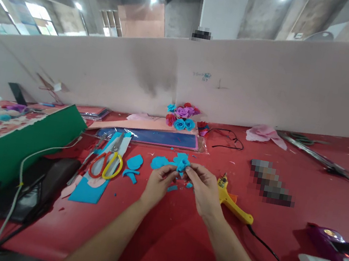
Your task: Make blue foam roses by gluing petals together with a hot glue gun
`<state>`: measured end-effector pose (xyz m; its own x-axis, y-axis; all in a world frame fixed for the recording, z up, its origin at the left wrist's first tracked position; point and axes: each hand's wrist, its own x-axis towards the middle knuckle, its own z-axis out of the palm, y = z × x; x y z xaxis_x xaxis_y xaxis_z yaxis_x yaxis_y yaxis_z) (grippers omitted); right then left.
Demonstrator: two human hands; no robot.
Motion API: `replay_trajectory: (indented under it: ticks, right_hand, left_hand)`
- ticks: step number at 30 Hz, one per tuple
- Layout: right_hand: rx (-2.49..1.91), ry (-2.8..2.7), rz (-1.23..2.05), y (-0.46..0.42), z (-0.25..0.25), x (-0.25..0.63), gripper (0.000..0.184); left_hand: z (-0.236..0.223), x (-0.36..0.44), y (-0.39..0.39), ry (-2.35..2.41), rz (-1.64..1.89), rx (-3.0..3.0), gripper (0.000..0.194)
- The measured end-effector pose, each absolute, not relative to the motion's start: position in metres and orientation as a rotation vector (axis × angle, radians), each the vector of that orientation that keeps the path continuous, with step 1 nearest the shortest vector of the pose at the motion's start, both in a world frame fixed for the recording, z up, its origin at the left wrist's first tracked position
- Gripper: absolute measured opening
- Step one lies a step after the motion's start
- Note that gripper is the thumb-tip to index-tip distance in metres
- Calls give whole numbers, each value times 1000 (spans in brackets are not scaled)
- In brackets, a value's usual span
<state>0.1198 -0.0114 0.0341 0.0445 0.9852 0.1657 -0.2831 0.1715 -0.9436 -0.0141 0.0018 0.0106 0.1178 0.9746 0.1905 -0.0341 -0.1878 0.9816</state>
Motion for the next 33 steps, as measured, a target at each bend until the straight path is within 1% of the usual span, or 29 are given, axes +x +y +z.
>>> replay_trajectory:
  ticks: [3,6,11,14,18,21,28,32,33]
  right_hand:
    - [-875,-1041,1207,-14,39,119,12]
    - [-874,-1004,1237,-16,43,117,13]
    - [-833,-975,1323,-19,43,117,17]
    - [-854,-1020,1282,-19,44,118,18]
    - [-919,-1112,1207,-19,45,118,15]
    - [-958,-1166,1189,-19,42,118,12]
    - [-908,-1192,1222,-19,39,119,12]
    - [-945,-1241,1124,-19,39,117,8]
    - [-977,-1271,1077,-18,39,117,10]
  left_hand:
    - [8,-13,3,1005,1266,1355,17]
    - [3,-14,5,1012,1308,1296,17]
    - [-1,-18,7,1077,1447,1357,9]
    - [1,-17,7,1021,1444,1329,8]
    - [5,-15,5,988,1440,1294,7]
    - [6,-14,4,963,1399,1299,10]
    - [2,-14,2,912,1298,1227,20]
    - [2,-13,1,854,1275,1174,23]
    - [3,-12,0,842,1276,1159,22]
